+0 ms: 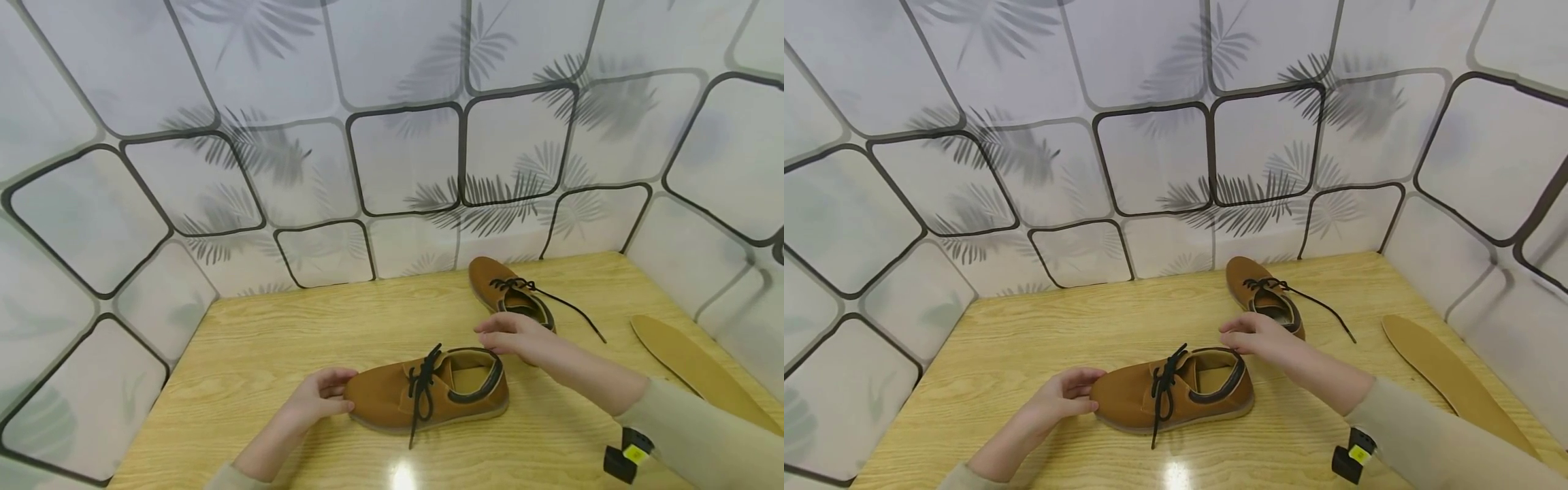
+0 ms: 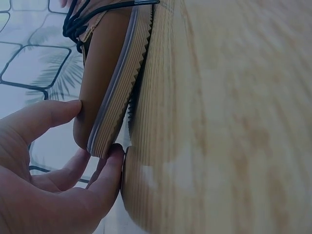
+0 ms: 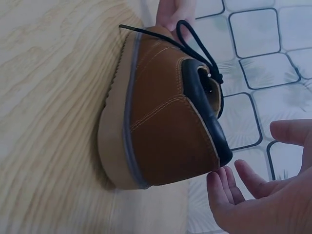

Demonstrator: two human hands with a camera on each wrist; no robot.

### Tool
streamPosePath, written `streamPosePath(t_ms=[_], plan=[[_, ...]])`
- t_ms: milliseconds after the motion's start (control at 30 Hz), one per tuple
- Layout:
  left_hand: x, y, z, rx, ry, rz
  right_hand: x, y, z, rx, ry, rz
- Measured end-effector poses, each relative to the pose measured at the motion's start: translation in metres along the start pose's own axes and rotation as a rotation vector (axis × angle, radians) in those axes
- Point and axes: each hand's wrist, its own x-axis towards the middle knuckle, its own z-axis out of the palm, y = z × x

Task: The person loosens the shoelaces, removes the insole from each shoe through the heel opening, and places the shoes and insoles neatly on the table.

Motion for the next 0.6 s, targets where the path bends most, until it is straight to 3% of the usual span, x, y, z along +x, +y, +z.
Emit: streamPosePath(t_ms=[600], plan=[[-0.002, 0.001, 0.0, 0.001, -0.022, -0.018, 0.017, -0.021, 0.02, 0.04, -0.033, -0.059]])
